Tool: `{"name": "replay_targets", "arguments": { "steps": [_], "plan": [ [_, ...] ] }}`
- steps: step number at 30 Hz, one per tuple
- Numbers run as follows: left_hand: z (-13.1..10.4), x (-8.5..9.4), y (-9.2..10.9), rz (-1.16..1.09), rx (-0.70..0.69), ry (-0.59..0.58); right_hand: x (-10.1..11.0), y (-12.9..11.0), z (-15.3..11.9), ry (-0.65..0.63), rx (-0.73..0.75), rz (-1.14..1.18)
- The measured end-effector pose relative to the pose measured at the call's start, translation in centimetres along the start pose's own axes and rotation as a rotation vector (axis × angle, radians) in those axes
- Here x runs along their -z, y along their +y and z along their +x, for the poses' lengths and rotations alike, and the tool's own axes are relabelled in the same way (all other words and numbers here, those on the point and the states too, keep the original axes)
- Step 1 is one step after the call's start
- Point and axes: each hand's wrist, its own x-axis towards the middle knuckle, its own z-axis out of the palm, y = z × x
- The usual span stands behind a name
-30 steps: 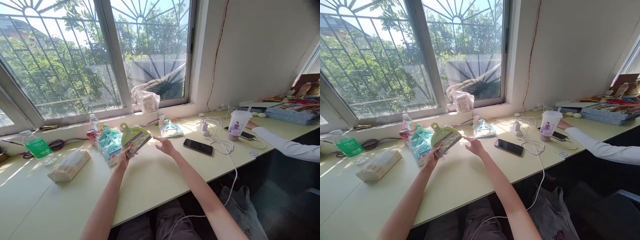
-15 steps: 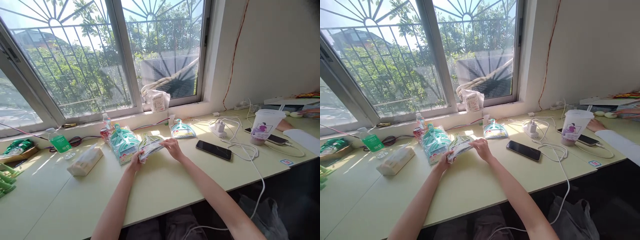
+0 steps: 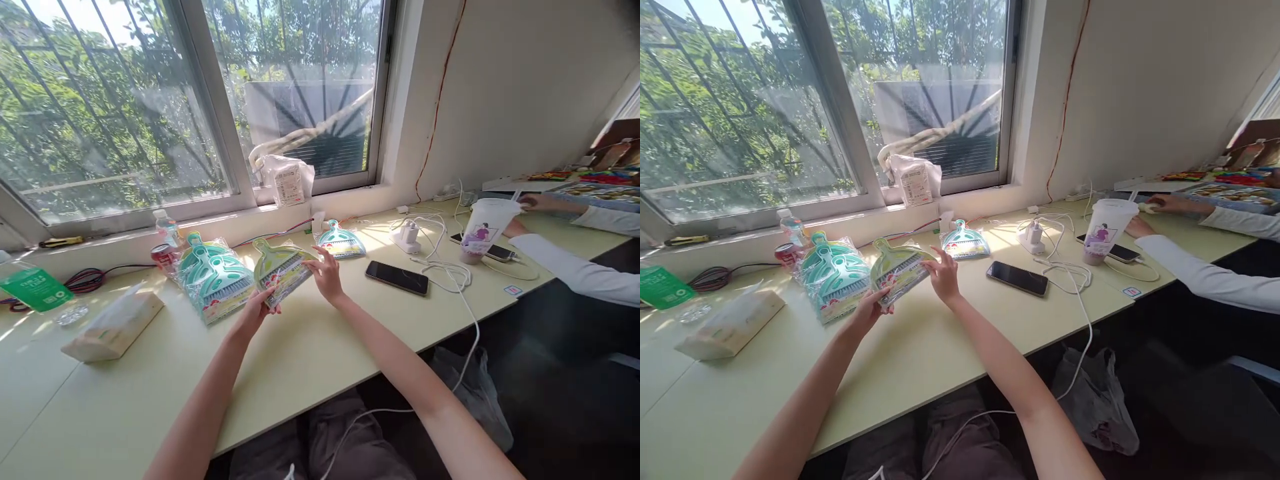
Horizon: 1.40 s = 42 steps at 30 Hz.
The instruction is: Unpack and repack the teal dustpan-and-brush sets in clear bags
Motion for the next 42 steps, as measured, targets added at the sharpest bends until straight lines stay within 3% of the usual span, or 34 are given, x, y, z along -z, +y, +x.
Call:
{"name": "replay_targets", "arguments": {
  "steps": [6,9,13,16,19,22,24,27,32,35,39,42],
  "plan": [
    [0.1,-0.3,-0.2,0.076,-0.019,-0.042,-0.7,1.6,0.8,-0.093,-0.084,0.328],
    [0.6,0.4,-0.7,0.105,-0.035,-0.070,-0.9,3.1,1.2,-0.132,-0.247,0.426],
    [1.3,1.1,-1.0,0.167,-0.002,-0.092,-1.7,5.6,1.7,-0.320,-0.480,0.729],
    [0.9,0.1,-1.2,0.135,-0.117,-0.146,-2.3,6.7,2.2,-0.168,-0.624,0.853],
    [0.2,-1.7,-1.7,0.235,-0.216,-0.175,-2.0,6.7,2.6,-0.001,-0.721,0.812],
    [0.2,-2.5,-2.5,0.350,-0.240,-0.026,-1.1,6.2,2.7,-0.008,-0.724,0.807],
    [0.7,-2.2,-2.9,0.386,-0.221,0.092,-0.6,5.6,2.6,-0.059,-0.708,0.823],
    [1.2,-1.2,-3.2,0.397,-0.202,0.172,0.1,4.5,2.1,-0.132,-0.677,0.822],
    [1.2,-0.4,-3.5,0.469,-0.281,0.335,1.0,3.6,1.0,-0.358,-0.723,0.843],
    [1.4,-0.4,-4.1,0.472,-0.250,0.334,1.5,4.0,1.0,-0.455,-0.714,0.808],
    [1.4,-0.3,-4.4,0.466,-0.249,0.336,1.6,4.0,0.9,-0.577,-0.547,0.856],
    [1.1,-0.1,-3.9,0.452,-0.241,0.305,1.1,3.5,0.6,-0.559,-0.498,0.842]
  ]
}}
